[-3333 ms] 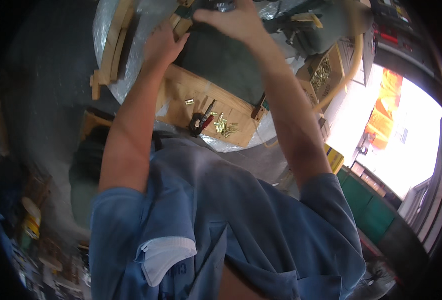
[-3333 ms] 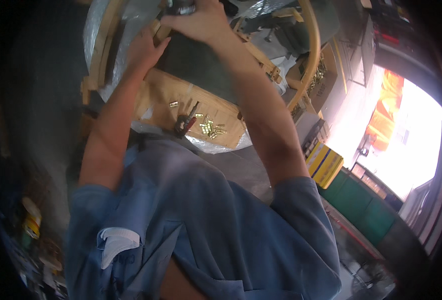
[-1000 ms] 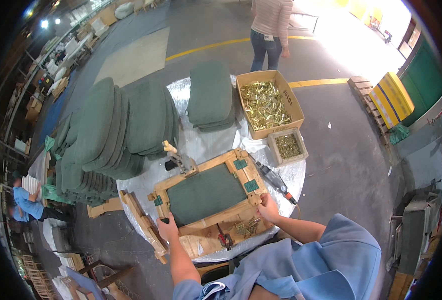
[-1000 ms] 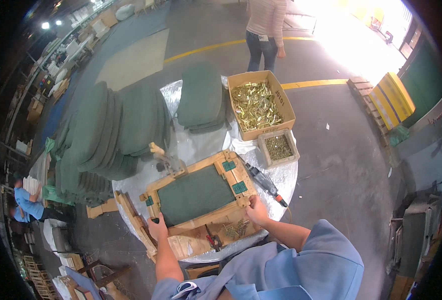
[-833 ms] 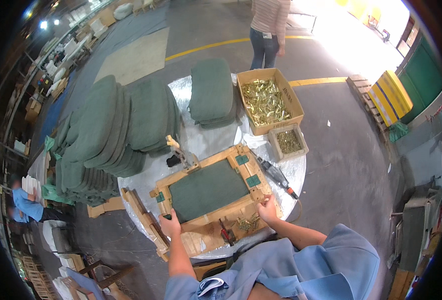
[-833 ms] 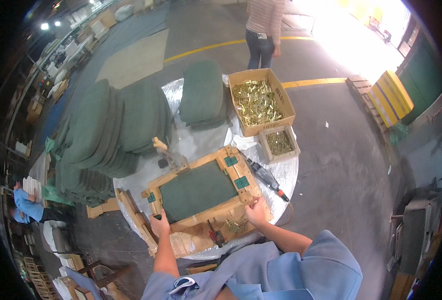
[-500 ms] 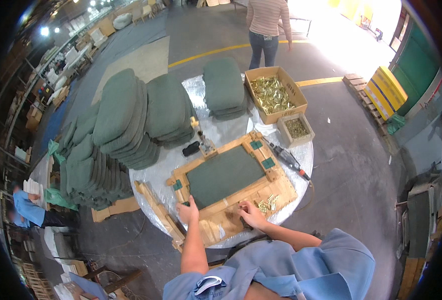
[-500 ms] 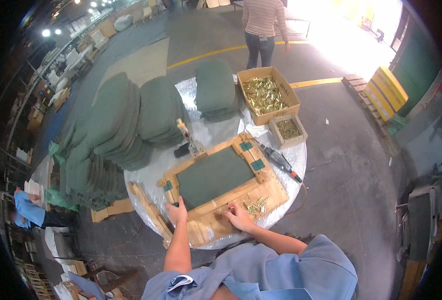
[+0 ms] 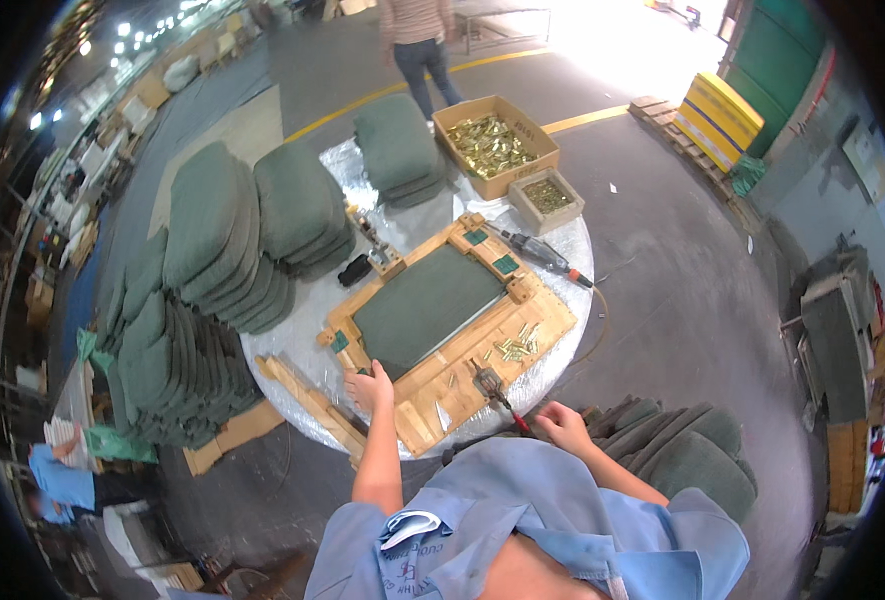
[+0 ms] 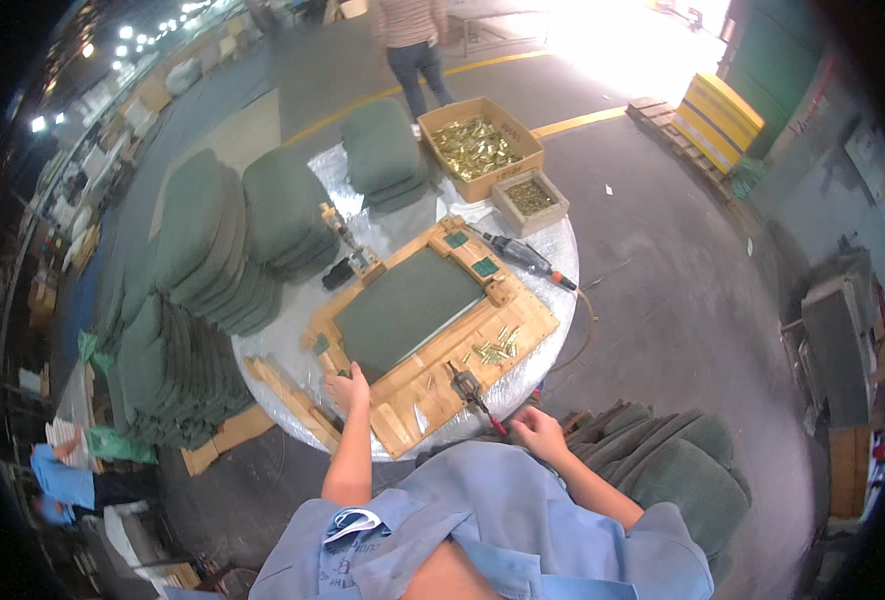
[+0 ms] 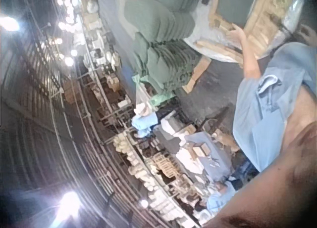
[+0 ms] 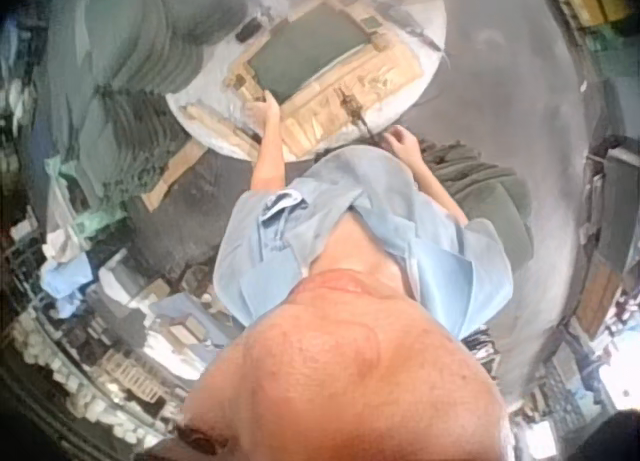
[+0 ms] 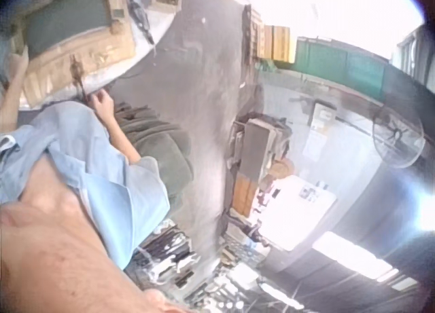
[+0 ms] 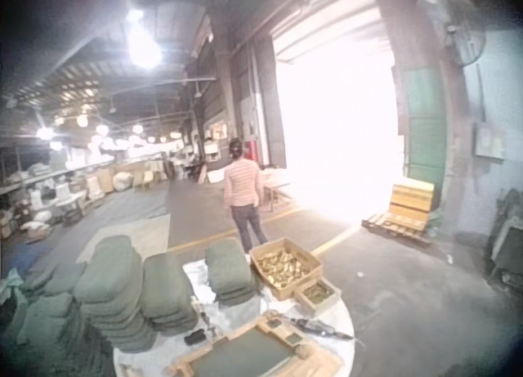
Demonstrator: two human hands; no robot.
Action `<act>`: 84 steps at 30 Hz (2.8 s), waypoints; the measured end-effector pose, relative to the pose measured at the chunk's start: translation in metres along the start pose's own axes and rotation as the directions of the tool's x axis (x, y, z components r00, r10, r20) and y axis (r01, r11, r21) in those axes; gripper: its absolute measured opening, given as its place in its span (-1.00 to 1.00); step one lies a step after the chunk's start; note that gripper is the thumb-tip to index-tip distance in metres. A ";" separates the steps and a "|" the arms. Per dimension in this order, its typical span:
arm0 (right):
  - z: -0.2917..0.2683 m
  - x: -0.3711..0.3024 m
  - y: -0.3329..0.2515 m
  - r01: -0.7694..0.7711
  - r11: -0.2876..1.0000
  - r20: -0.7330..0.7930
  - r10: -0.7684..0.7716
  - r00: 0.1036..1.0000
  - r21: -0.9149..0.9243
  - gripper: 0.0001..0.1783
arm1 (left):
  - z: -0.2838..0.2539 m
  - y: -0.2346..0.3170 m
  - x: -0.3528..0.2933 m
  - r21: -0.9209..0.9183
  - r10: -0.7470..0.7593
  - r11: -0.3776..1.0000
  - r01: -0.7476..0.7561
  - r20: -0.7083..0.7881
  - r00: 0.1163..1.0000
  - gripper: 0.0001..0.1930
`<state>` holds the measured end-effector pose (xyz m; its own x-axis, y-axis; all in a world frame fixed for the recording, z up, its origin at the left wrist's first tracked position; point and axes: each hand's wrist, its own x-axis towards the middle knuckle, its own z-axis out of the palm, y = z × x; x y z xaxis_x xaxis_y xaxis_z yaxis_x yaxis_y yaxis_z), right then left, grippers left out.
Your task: The person uses a pneumatic drill to fasten green fabric cushions to a wooden jig. They repeatedly pick up cushions, align them on the jig, and drive fasteners into the corners before stacking the finished units.
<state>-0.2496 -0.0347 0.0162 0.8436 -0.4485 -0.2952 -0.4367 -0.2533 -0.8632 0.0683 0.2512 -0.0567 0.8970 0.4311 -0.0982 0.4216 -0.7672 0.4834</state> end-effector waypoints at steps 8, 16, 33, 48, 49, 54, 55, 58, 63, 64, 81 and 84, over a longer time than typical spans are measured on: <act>0.017 0.013 0.063 -0.116 0.896 -0.290 0.258 0.922 0.429 -0.83 | -0.017 0.128 0.019 -0.175 0.668 0.690 -0.702 -0.219 0.711 -0.17; 0.027 0.037 0.033 -0.216 0.810 -0.078 0.306 0.949 0.546 -0.80 | -0.035 0.194 0.056 -0.251 0.733 0.600 -0.760 -0.208 0.647 -0.23; 0.110 0.238 -0.103 0.562 0.593 0.366 -0.427 0.827 -0.577 -0.81 | 0.006 -0.024 -0.042 0.106 0.818 0.506 -0.856 0.254 0.516 -0.34; 0.138 0.256 -0.106 -0.688 0.325 0.414 0.608 0.677 0.648 0.36 | -0.020 -0.016 -0.039 -0.041 0.704 0.612 -0.790 0.482 0.521 -0.43; 0.149 0.255 -0.120 -0.678 0.325 0.400 0.612 0.683 0.660 0.31 | -0.023 -0.016 -0.038 -0.040 0.692 0.622 -0.782 0.495 0.525 -0.43; 0.182 0.286 -0.145 -0.628 0.387 0.179 0.739 0.649 0.675 0.07 | -0.021 -0.014 -0.041 -0.054 0.708 0.615 -0.787 0.478 0.520 -0.41; 0.187 0.295 -0.123 -0.608 0.383 0.152 0.749 0.645 0.695 0.01 | -0.020 -0.009 -0.044 -0.071 0.718 0.617 -0.784 0.460 0.523 -0.39; 0.196 0.288 -0.128 -0.585 0.387 0.068 0.792 0.607 0.712 -0.13 | -0.026 -0.009 -0.045 -0.106 0.727 0.638 -0.763 0.411 0.550 -0.38; 0.189 0.253 -0.186 -0.317 0.460 -0.009 0.578 0.816 0.830 -0.30 | -0.062 -0.009 -0.034 -0.001 0.696 0.693 -0.721 0.262 0.669 0.04; 0.181 0.257 -0.195 -0.290 0.529 -0.059 0.546 0.836 0.797 -0.35 | -0.072 0.002 -0.037 0.051 0.691 0.687 -0.725 0.263 0.673 0.05; -0.045 0.064 -0.278 0.769 0.639 -0.379 -0.718 0.584 -0.025 -0.26 | -0.091 0.088 -0.121 -0.678 0.557 0.164 0.717 0.663 0.499 -0.45; -0.056 0.052 -0.204 0.445 0.892 -0.575 -0.323 0.751 0.081 -0.21 | -0.100 0.109 -0.143 -0.646 0.576 0.166 0.745 0.677 0.459 -0.43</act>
<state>-0.1344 -0.0544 0.2001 0.5953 -0.7482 0.2928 0.0116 -0.3564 -0.9342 -0.0276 0.1535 0.0974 0.7442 -0.5657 -0.3551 0.6521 0.5005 0.5694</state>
